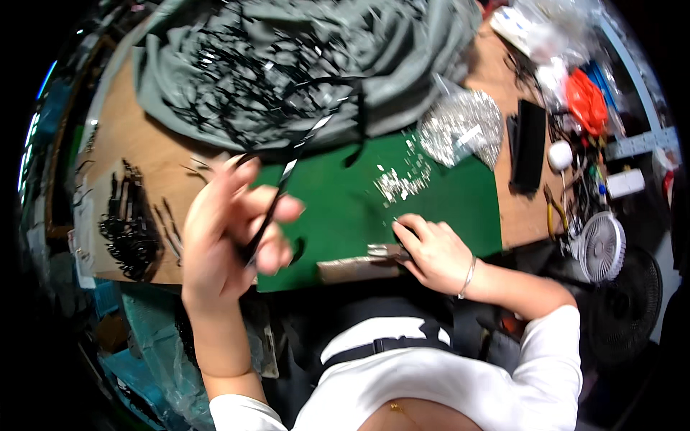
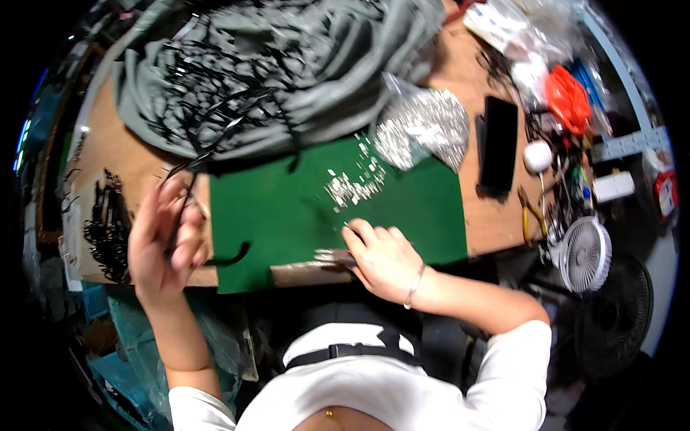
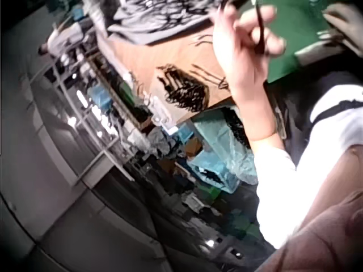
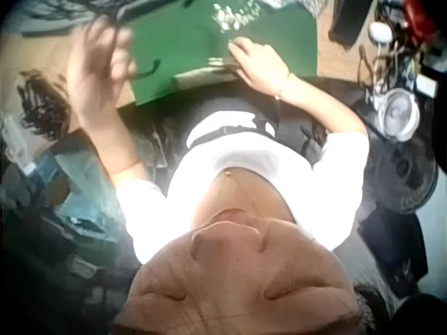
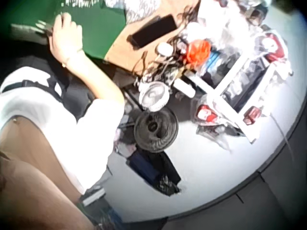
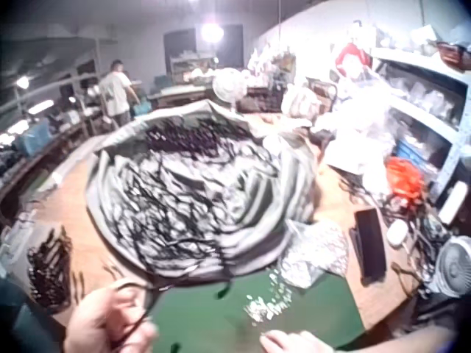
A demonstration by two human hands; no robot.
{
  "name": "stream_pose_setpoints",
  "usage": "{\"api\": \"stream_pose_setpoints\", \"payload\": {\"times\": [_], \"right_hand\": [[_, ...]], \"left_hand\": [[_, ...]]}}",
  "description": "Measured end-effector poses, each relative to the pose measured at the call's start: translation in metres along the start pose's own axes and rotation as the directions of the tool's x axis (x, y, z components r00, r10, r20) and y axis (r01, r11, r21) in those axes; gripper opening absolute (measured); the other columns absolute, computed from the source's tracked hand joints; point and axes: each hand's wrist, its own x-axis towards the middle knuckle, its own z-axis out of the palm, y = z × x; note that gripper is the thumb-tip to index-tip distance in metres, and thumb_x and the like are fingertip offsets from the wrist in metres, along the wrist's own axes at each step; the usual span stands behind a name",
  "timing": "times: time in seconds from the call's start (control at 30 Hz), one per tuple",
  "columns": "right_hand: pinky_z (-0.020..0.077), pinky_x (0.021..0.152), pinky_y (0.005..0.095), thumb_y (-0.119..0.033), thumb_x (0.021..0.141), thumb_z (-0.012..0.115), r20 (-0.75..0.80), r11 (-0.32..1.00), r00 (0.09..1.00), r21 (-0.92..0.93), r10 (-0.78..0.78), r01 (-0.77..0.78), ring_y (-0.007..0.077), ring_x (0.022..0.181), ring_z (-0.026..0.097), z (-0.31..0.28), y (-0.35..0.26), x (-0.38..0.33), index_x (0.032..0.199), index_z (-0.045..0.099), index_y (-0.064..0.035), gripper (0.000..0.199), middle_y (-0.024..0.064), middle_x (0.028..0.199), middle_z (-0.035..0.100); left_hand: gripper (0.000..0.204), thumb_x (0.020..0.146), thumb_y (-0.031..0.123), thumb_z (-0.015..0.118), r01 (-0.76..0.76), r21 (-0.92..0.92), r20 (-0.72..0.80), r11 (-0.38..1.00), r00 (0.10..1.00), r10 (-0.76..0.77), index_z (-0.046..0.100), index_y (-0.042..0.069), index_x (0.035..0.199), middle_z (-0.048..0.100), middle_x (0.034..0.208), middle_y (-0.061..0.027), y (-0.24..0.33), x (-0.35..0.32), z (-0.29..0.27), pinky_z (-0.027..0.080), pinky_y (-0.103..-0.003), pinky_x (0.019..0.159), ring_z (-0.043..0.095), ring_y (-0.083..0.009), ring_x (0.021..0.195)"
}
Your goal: The person uses pliers to attach small metal components to the arms of black eyeglass frames. They repeatedly pick up frames, apply the pliers to the hinge area, and place the finished frames aside on the table.
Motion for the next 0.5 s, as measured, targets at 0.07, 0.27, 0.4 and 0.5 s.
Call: {"api": "stream_pose_setpoints", "payload": {"times": [0.07, 0.27, 0.4, 0.5], "right_hand": [[0.0412, 0.07, 0.0354, -0.014, 0.069, 0.061, -0.043, 0.995, 0.999, 0.099, 0.002, 0.003, 0.0266, 0.082, 0.052, -0.003, 0.004, -0.004, 0.107, 0.045, 0.0015, 0.043, 0.0126, 0.103, 0.044], [0.0438, 0.067, 0.0382, -0.012, 0.07, 0.058, -0.053, 0.932, 0.978, 0.317, 0.2, -0.173, 0.0296, 0.075, 0.054, -0.007, 0.031, 0.017, 0.084, 0.052, -0.0009, 0.019, 0.0136, 0.076, 0.053], [0.0425, 0.066, 0.0392, -0.01, 0.07, 0.058, -0.044, 0.938, 0.972, 0.273, 0.232, -0.212, 0.0303, 0.074, 0.054, 0.014, 0.029, 0.033, 0.078, 0.051, -0.001, 0.014, 0.0143, 0.073, 0.053], [0.0419, 0.067, 0.0394, -0.01, 0.069, 0.058, -0.088, 0.964, 0.976, 0.194, 0.201, -0.181, 0.0313, 0.075, 0.053, 0.019, 0.027, 0.034, 0.077, 0.05, -0.0007, 0.014, 0.0151, 0.075, 0.053]], "left_hand": [[0.036, 0.091, 0.023, 0.033, -0.174, -0.066, 0.143, 0.983, 0.973, 0.181, 0.03, -0.001, 0.118, 0.057, 0.093, -0.0227, -0.018, -0.028, -0.003, 0.049, -0.028, 0.044, 0.054, -0.0175, 0.041], [0.069, 0.069, -0.01, 0.06, -0.08, 0.476, -0.121, 0.876, 0.98, 0.155, 0.018, 0.001, 0.123, 0.055, 0.101, -0.0202, -0.082, -0.035, -0.002, 0.048, -0.021, 0.064, 0.057, -0.0106, 0.066], [0.077, 0.069, -0.008, 0.061, -0.181, 0.445, -0.122, 0.877, 0.958, 0.26, 0.012, 0.002, 0.128, 0.055, 0.098, -0.0195, -0.098, -0.039, -0.004, 0.046, -0.02, 0.065, 0.057, -0.0095, 0.067], [0.085, 0.068, -0.008, 0.062, -0.243, 0.416, -0.086, 0.876, 0.949, 0.304, 0.007, 0.004, 0.131, 0.054, 0.097, -0.019, -0.105, -0.039, -0.011, 0.045, -0.021, 0.065, 0.055, -0.0088, 0.067]]}}
